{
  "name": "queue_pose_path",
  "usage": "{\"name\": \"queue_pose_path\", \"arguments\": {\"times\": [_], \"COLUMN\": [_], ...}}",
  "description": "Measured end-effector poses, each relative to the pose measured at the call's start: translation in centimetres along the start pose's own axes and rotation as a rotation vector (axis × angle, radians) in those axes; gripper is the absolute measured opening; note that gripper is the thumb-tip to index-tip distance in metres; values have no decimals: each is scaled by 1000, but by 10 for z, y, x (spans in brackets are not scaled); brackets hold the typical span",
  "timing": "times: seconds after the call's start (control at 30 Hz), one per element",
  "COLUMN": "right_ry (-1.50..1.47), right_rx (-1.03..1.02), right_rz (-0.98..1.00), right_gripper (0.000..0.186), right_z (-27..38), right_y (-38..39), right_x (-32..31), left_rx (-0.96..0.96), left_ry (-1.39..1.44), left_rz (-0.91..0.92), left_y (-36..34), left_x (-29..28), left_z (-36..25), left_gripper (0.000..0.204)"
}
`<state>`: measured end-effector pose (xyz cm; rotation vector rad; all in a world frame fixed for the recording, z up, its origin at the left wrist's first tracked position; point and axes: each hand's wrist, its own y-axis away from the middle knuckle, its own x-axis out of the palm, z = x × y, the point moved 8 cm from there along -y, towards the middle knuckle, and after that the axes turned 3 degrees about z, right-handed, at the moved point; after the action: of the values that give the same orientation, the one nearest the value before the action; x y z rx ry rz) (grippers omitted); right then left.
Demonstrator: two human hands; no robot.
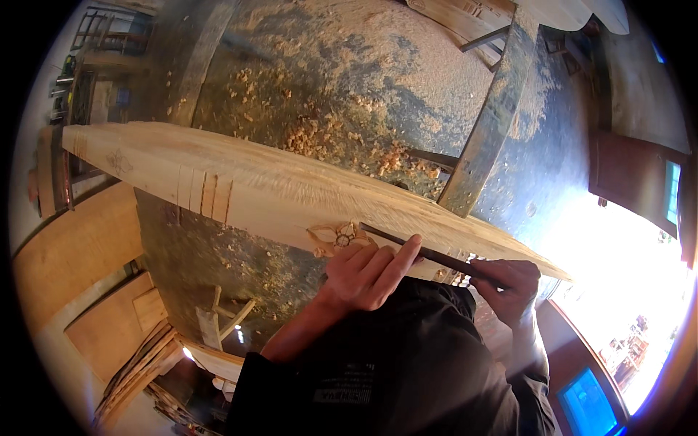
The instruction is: The person carves a floral pattern into a wooden beam using a chisel. They hold the tool with both hands, pushing it along the wood to remove shavings and refine the design.
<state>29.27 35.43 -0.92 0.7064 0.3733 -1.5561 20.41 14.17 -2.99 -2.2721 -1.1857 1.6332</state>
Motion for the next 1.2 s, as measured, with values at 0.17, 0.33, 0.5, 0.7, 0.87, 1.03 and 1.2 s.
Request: {"name": "queue_pose_path", "arguments": {"times": [0.17,0.33,0.5,0.7,0.87,1.03,1.2], "right_ry": [24,12,4,69,112,79,50], "right_rx": [-5,-25,-31,-153,-259,-280,-220], "right_rz": [80,76,72,112,125,153,115], "right_gripper": [26,25,24,25,25,24,25], "right_z": [0,2,-1,2,8,8,0], "right_y": [-14,-25,-33,-52,-59,-61,-51], "right_x": [-3,-5,-6,-13,-17,-18,-18], "left_rx": [11,3,-52,-130,-144,-96,-65], "left_ry": [-1,-11,-36,-68,-81,-78,-87], "left_rz": [37,-10,5,19,-58,-58,-39], "left_y": [2,4,-1,-5,-1,3,-2], "left_x": [9,8,8,9,11,9,7], "left_z": [-1,-1,2,4,3,1,0], "left_gripper": [54,55,36,34,34,35,33]}}
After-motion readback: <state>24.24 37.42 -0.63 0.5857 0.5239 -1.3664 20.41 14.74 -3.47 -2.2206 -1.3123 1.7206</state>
